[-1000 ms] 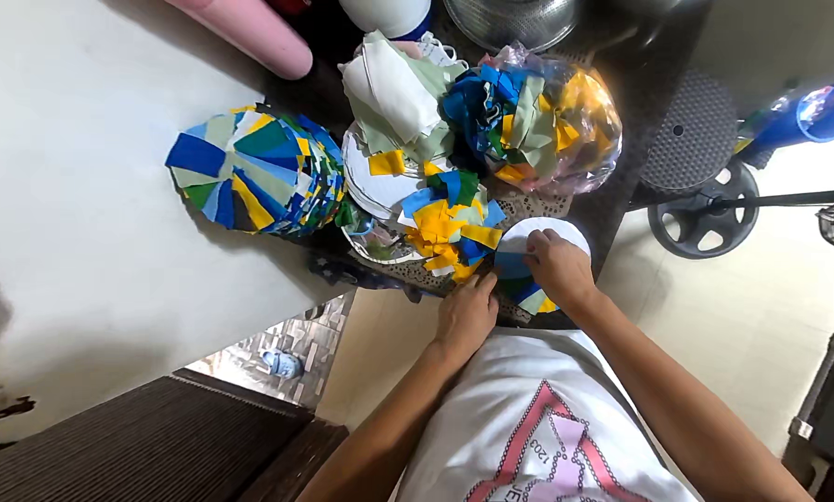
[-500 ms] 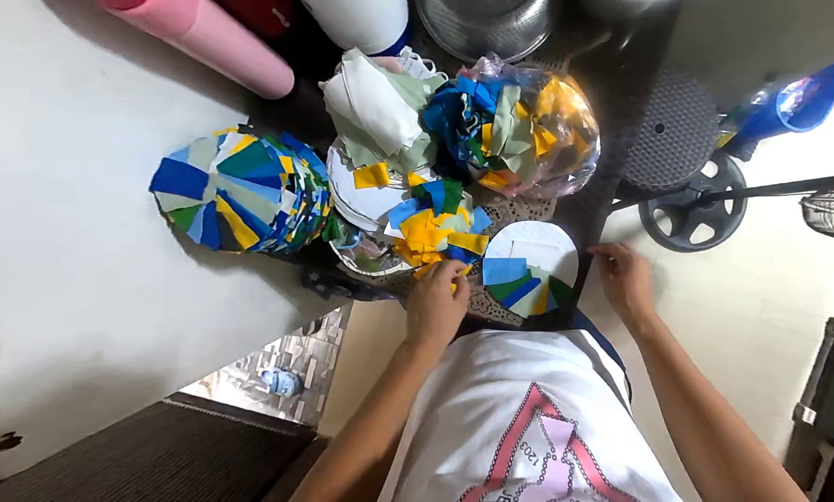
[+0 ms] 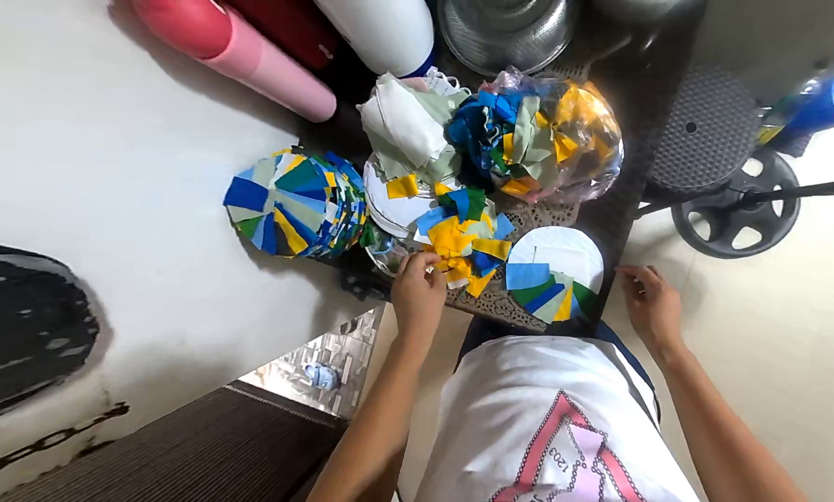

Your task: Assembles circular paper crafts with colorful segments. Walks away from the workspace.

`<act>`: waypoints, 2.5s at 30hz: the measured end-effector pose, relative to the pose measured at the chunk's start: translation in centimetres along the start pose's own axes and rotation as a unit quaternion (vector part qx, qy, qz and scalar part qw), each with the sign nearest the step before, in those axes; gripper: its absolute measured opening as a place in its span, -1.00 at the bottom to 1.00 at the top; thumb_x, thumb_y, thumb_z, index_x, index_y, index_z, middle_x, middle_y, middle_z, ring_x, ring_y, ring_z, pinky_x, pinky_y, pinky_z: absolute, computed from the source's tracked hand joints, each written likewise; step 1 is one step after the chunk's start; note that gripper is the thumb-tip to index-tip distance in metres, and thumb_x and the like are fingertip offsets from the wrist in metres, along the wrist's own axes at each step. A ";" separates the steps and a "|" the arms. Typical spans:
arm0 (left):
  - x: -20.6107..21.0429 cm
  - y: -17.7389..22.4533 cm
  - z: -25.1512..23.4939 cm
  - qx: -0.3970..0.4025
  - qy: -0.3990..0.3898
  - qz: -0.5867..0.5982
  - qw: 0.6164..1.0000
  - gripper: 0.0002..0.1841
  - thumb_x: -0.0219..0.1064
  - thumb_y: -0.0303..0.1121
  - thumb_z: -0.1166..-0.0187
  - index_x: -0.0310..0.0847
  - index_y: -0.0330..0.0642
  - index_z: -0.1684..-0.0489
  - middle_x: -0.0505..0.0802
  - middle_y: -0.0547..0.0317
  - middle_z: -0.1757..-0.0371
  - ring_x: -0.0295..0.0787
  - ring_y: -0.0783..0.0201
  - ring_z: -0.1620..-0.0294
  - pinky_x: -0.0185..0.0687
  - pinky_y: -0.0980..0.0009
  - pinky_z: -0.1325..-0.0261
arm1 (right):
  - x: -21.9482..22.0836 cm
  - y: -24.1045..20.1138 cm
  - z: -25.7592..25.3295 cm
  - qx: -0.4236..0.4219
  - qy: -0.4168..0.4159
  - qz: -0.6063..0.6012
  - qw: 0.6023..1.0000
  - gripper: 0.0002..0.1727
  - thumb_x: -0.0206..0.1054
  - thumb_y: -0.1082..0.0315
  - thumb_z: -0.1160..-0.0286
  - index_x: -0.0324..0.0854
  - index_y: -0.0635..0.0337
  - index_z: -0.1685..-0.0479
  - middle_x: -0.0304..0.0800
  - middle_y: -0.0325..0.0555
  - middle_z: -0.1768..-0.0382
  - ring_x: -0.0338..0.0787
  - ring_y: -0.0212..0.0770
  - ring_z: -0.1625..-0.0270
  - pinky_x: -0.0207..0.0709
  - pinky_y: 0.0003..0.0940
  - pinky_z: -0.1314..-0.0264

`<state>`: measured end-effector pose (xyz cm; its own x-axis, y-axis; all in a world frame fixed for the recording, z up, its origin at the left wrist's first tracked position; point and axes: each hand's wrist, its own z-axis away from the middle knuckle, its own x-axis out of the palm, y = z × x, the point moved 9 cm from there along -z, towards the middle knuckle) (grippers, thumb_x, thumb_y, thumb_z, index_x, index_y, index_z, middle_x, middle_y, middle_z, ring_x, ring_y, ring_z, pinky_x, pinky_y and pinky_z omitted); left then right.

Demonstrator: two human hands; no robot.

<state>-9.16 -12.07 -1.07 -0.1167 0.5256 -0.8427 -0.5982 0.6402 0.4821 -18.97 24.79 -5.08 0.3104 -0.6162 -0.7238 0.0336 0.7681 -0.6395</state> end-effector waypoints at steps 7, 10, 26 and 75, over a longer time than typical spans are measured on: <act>-0.9 -0.9 -1.3 -0.022 0.013 0.034 0.999 -0.74 0.25 -0.51 -0.64 0.73 -0.34 -0.19 0.79 -0.22 -0.18 0.79 -0.03 0.01 0.68 0.03 -0.13 | 0.5 -0.3 0.5 -0.024 0.001 0.004 1.000 -0.71 0.16 0.47 -0.68 0.80 0.36 -0.11 0.79 0.33 0.01 0.83 0.10 0.10 0.70 -0.05 0.02; -1.0 0.2 -2.3 -0.017 0.001 0.059 0.998 -0.77 0.29 -0.45 -0.68 0.74 -0.32 -0.15 0.82 -0.17 -0.14 0.79 -0.04 -0.06 0.68 -0.01 -0.18 | 0.5 -0.7 0.7 -0.030 0.004 0.003 1.000 -0.70 0.16 0.48 -0.68 0.81 0.35 -0.10 0.79 0.32 0.01 0.83 0.09 0.09 0.70 -0.08 0.01; -1.3 5.7 -3.9 0.116 -0.133 -0.021 0.984 -0.81 0.40 -0.41 -0.63 0.70 -0.40 0.04 0.83 -0.22 0.03 0.79 -0.12 -0.03 0.66 -0.14 -0.17 | 1.1 -5.4 1.2 -0.071 -0.010 -0.031 0.997 -0.71 0.20 0.43 -0.66 0.81 0.33 -0.09 0.82 0.24 0.05 0.84 0.06 0.12 0.72 -0.04 0.02; 11.4 15.7 -1.7 0.210 -0.184 -0.107 0.954 -0.80 0.31 -0.52 -0.64 0.71 -0.43 -0.09 0.74 -0.34 -0.20 0.63 -0.35 -0.35 0.53 -0.23 -0.36 | 3.0 -3.6 -3.0 0.057 -0.127 -0.206 0.969 -0.76 0.12 0.47 -0.80 0.60 0.48 -0.16 0.82 0.20 -0.01 0.84 -0.13 -0.06 0.68 -0.19 -0.24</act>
<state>-21.29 3.03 -3.51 0.3050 0.4684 -0.8292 -0.1972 0.8829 0.4261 -21.05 19.69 -5.75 0.4715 -0.8231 -0.3165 0.3041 0.4886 -0.8178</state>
